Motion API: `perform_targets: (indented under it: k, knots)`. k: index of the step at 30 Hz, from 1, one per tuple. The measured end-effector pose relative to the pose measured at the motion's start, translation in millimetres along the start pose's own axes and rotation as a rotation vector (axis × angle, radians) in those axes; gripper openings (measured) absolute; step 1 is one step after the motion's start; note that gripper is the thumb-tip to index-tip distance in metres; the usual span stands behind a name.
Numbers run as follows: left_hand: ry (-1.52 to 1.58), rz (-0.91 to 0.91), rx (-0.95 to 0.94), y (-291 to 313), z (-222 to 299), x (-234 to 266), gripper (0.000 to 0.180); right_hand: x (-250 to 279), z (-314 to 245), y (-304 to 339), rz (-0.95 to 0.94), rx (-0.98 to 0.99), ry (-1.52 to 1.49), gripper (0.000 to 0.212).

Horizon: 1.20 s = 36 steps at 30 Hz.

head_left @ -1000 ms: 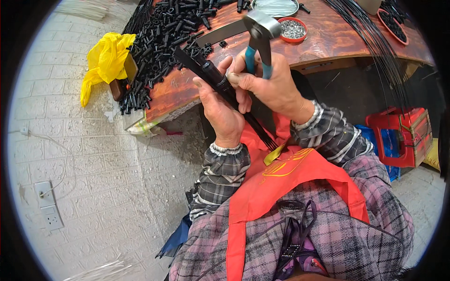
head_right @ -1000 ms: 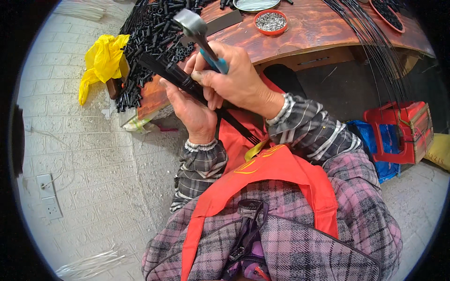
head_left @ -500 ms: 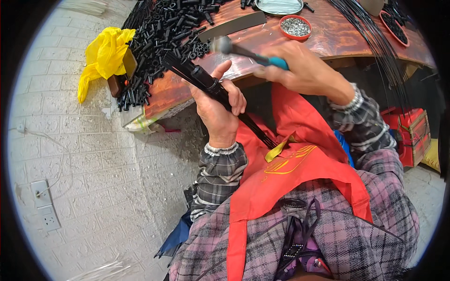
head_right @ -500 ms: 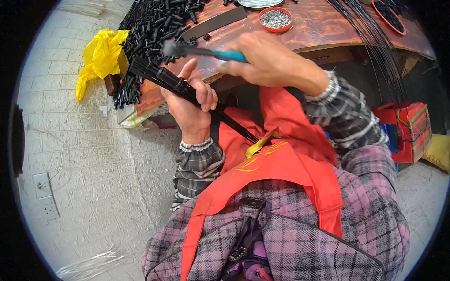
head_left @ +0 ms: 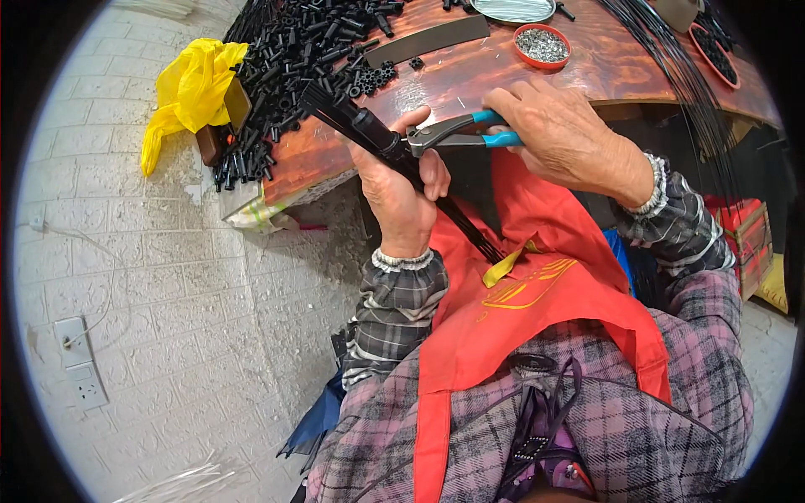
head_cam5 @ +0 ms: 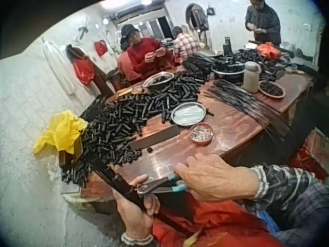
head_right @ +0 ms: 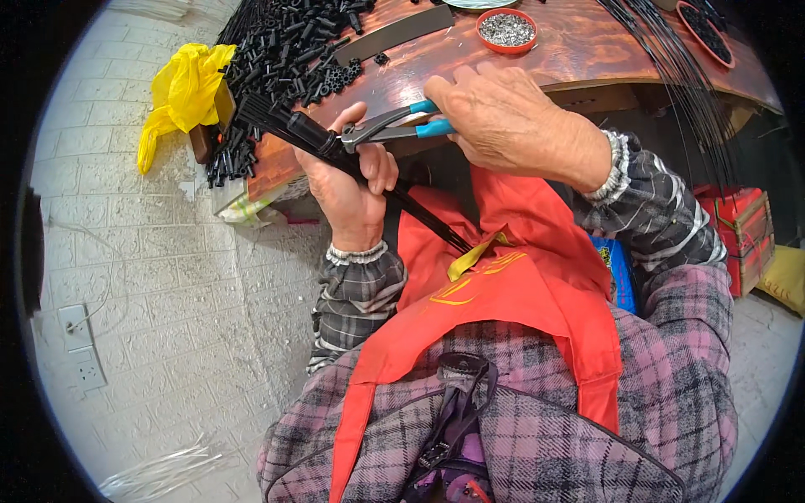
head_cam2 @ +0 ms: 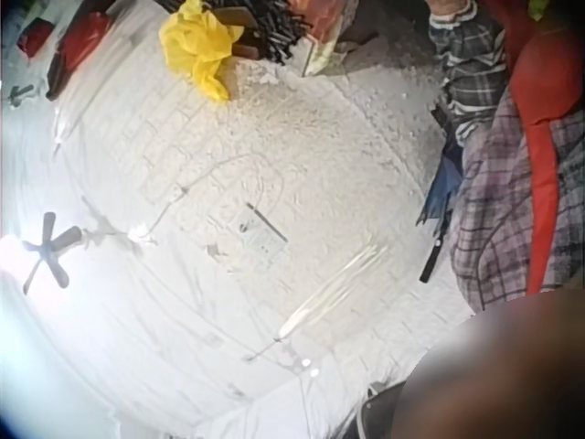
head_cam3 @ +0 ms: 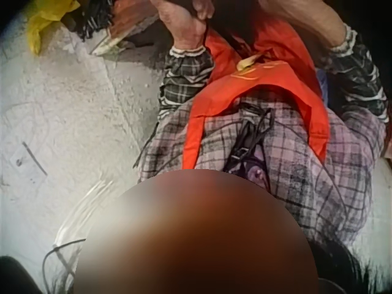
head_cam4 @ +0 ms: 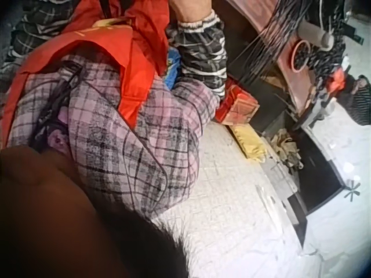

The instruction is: Bundling a set of black plastic rods or cable ties together using a small circular cap and securing them with pliers.

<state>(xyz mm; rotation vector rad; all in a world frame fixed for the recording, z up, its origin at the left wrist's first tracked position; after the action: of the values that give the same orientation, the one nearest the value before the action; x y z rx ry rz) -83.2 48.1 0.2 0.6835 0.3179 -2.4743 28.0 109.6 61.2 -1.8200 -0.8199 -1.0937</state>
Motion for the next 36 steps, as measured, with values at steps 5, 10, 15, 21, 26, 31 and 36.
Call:
perform_targets:
  k: [5,10,15,21,26,31,36]
  knots:
    - [0.014,-0.008,-0.012,5,0,-4,0.081,0,0,1,-0.023,-0.047,0.075,0.036]
    - [0.045,-0.028,-0.003,8,0,-6,0.081,5,-5,3,-0.029,-0.02,0.09,0.034]
    - [0.03,-0.029,0.013,9,-1,-8,0.081,8,-5,5,0.008,-0.021,0.058,0.035]
    - [0.009,-0.062,-0.017,10,8,-21,0.07,31,-13,2,0.035,0.021,0.24,0.028]
    - [0.027,-0.067,-0.007,11,12,-27,0.071,55,-26,3,0.136,0.13,0.336,0.017]
    - [0.02,-0.061,-0.025,11,14,-25,0.071,47,-26,-2,0.129,0.016,0.417,0.02]
    - [-0.002,0.004,-0.01,15,13,-10,0.07,23,-20,-2,-0.001,-0.147,0.23,0.02]
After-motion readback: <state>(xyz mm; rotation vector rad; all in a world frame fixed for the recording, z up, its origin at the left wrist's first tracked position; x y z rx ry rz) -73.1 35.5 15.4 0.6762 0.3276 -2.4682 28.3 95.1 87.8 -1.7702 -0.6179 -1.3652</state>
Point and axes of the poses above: each hand's wrist, its own y-axis away from the middle knuckle, its own x-axis out of the back of the hand, z = x × y, the point moved 10 cm from there along -y, towards the middle knuckle, and after that the axes turned 6 degrees about -x, right-handed, at the moved point
